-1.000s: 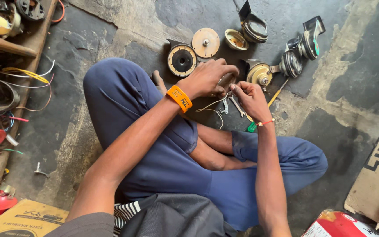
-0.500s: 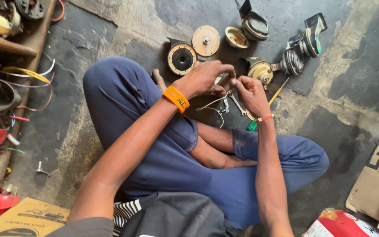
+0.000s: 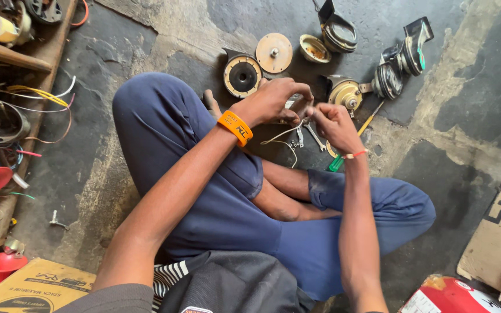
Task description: The person sits on the floor and uses a small metal file to smooth or shape a small metal component held in the left hand. The person repeatedly files the component while surrounded by disassembled electrical parts and tools.
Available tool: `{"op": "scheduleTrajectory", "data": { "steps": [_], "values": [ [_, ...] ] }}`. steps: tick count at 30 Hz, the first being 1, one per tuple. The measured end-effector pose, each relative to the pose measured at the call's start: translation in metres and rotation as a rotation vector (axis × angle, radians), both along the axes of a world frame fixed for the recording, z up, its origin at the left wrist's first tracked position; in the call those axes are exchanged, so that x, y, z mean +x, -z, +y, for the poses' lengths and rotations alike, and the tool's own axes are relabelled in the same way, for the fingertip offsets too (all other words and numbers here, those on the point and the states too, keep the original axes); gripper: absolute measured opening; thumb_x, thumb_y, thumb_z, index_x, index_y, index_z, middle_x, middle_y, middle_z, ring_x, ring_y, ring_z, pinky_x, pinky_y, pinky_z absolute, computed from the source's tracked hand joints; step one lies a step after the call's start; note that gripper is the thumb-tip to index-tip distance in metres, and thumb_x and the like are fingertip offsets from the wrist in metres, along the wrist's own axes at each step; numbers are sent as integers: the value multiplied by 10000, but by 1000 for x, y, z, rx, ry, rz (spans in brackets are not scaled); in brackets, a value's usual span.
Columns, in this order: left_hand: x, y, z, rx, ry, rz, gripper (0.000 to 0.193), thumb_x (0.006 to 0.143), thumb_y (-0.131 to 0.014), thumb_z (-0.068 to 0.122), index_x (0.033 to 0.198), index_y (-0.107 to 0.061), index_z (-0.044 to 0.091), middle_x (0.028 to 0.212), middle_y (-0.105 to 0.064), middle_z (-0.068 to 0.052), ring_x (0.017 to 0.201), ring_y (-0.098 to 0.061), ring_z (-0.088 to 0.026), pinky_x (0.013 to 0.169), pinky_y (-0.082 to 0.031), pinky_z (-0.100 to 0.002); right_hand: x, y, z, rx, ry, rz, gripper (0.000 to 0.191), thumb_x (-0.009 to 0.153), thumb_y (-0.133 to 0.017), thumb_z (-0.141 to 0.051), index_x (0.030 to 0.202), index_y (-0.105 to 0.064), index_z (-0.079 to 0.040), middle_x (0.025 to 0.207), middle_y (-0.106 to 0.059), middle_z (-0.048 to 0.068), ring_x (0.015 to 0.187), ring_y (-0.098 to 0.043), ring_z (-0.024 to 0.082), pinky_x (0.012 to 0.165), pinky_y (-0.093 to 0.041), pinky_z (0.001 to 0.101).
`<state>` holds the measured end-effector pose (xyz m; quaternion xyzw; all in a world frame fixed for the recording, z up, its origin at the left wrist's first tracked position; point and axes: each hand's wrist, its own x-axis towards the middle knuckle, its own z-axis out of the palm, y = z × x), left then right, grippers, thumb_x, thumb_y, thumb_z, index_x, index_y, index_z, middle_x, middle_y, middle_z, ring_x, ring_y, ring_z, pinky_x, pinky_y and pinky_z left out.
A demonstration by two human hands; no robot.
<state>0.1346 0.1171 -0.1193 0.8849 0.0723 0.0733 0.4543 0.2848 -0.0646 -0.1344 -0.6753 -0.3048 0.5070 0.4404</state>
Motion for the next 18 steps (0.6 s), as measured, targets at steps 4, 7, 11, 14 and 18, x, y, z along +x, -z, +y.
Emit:
{"op": "scheduleTrajectory", "data": {
  "steps": [4,7,11,14,18],
  "values": [
    [-1,-4,1,2,-24,21,524,682,-911,276,1149,-695,179,1035,-694,-122,1048,-648,-364,851,-484,-505,-2,-3,3,20,62,-63,341,1038,-621,-276,746,-612,-100,600,-499,-86,512,-415,6,461,-292,201],
    [0,-4,2,-20,-20,-3,506,683,-910,265,1146,-724,177,1053,-716,-124,1050,-666,-358,879,-516,-469,-3,-2,3,14,81,-12,355,1051,-625,-274,745,-590,-97,612,-500,-84,523,-411,3,467,-292,200],
    [2,-1,5,-28,-30,-61,518,677,-913,232,1162,-746,155,1103,-742,-120,1080,-675,-347,921,-522,-449,-2,2,3,12,75,-11,347,1053,-627,-265,753,-600,-93,621,-497,-82,525,-414,4,467,-296,200],
    [3,-1,5,-66,-24,-31,523,668,-919,207,1163,-759,159,1127,-751,-105,1092,-690,-318,935,-534,-425,-2,5,0,28,79,29,374,1063,-646,-261,742,-567,-88,633,-486,-83,534,-412,4,466,-296,203],
    [4,-2,7,-84,-15,-94,547,631,-931,164,1148,-759,117,1106,-757,-126,1070,-695,-329,921,-532,-420,-4,9,-1,95,176,-11,324,1049,-640,-254,768,-609,-96,634,-512,-82,535,-432,5,475,-302,196]
  ]
}}
